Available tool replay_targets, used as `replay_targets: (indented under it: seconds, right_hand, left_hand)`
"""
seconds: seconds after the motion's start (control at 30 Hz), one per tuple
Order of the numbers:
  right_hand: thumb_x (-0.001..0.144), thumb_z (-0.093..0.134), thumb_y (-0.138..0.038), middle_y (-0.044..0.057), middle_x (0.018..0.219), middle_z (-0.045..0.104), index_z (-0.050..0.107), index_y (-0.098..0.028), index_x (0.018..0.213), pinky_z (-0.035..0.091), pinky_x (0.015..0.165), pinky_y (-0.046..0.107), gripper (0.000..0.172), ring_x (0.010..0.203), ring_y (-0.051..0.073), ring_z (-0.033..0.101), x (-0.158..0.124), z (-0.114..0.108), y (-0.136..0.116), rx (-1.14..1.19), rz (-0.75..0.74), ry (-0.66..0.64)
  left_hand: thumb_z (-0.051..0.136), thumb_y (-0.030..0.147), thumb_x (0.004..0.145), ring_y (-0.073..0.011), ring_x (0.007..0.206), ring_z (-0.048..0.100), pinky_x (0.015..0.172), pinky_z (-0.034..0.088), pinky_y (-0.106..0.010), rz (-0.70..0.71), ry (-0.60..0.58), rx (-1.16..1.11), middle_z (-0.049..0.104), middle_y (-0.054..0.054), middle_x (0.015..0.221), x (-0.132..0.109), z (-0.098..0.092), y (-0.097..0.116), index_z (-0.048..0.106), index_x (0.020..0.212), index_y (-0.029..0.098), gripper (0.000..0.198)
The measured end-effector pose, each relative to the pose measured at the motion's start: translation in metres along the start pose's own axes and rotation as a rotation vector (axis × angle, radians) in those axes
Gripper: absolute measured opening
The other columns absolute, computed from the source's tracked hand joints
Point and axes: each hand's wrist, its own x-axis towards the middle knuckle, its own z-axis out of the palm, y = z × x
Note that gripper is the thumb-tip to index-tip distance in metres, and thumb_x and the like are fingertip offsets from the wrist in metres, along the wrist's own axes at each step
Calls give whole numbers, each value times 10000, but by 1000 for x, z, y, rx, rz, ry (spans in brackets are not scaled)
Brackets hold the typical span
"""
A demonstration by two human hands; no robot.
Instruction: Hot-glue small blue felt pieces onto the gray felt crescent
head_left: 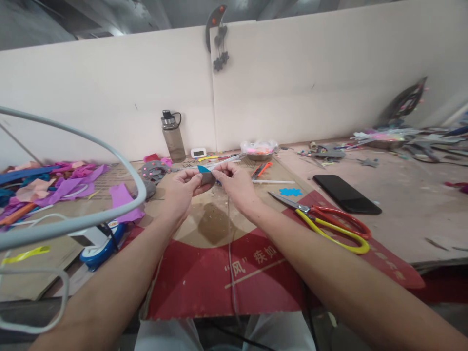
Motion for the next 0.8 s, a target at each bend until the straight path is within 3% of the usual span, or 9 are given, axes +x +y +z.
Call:
replay_targets:
  seconds: [0.4, 0.63, 0.8]
  right_hand:
    - [746, 581, -270, -53, 573, 430, 661, -154, 763, 308, 541, 246, 142, 537, 89, 346, 1, -3, -3, -43, 12, -20]
    - [715, 583, -254, -54, 559, 444, 646, -155, 718, 304, 527, 237, 117, 526, 83, 344, 0, -5, -8, -27, 27, -40]
    - [688, 579, -238, -49, 567, 479, 631, -161, 699, 303, 519, 235, 94, 520, 84, 356, 0, -6, -8, -26, 42, -40]
  left_hand:
    - [727, 235, 637, -111, 618, 594, 720, 558, -322, -15, -34, -1, 590, 24, 628, -2, 1, 3, 609, 697, 159, 152]
    - [729, 267, 642, -113, 644, 594, 586, 564, -279, -66, -62, 30, 615, 4, 738, -3, 0, 5, 611, 760, 143, 208]
    - [718, 232, 656, -118, 696, 620, 666, 564, -282, -113, -125, -22, 642, -17, 784, -1, -1, 4, 613, 735, 140, 160]
